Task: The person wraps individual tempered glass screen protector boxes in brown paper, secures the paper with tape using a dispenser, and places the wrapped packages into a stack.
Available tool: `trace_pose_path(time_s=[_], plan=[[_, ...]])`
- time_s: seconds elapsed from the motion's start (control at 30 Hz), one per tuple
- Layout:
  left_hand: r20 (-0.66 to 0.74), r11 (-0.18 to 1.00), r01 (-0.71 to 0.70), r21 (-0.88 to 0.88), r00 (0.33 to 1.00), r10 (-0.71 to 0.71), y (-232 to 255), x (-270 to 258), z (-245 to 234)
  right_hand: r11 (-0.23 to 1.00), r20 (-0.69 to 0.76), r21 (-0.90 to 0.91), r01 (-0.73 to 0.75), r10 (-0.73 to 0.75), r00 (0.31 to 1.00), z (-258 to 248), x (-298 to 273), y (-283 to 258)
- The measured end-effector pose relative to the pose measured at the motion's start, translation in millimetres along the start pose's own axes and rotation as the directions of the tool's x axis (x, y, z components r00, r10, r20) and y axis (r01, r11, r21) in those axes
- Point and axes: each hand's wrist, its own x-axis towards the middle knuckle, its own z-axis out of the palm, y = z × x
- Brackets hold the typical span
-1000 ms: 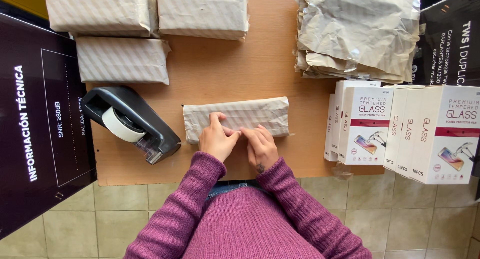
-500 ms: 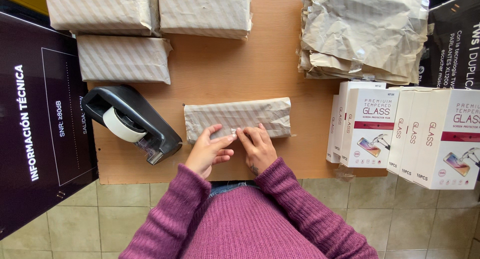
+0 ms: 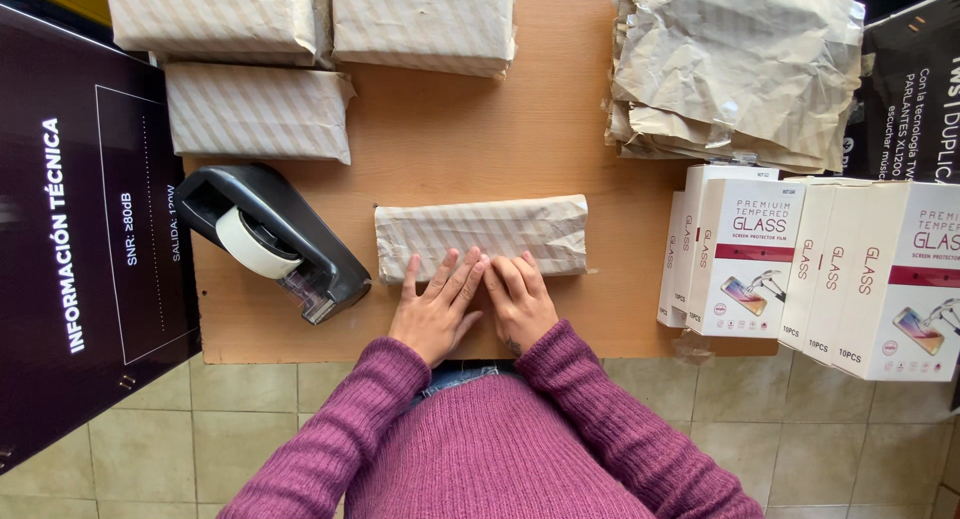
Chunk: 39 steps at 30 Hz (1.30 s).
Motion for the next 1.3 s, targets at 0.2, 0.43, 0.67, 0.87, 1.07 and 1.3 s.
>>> trace_pose_path(time_s=[0.2, 0.43, 0.67, 0.87, 1.07, 1.3], plan=[[0.024, 0.998, 0.065, 0.007, 0.998, -0.066, 5.3, 3.0, -6.9, 0.995, -0.064, -0.078, 0.061, -0.066, 0.996, -5.1, -8.3, 2.3], [-0.010, 0.983, 0.162, -0.085, 0.986, -0.164, -2.3, 22.6, -15.6, 0.996, -0.124, 0.081, 0.043, -0.032, 0.992, -54.9, -4.7, 0.6], [0.352, 0.976, 0.206, -0.074, 0.921, -0.168, -31.7, 98.6, -72.3, 0.405, 0.461, 0.457, -0.792, 0.654, 0.600, -35.8, -55.6, 10.8], [0.372, 0.937, 0.338, -0.086, 0.884, -0.284, -14.9, 85.0, -51.3, -0.439, 0.736, 0.617, -0.653, 0.617, 0.280, -34.1, -15.5, 13.3], [0.473, 0.808, 0.535, -0.246, 0.794, -0.381, 24.5, 64.0, -96.7, -0.366, 0.668, 0.720, -0.590, 0.596, 0.446, -19.0, 41.6, 63.9], [0.563, -0.158, 0.580, -0.799, 0.628, -0.537, -16.9, 88.1, -55.1, -0.222, 0.822, 0.570, -0.791, 0.147, 0.551, -24.6, 97.9, 116.8]])
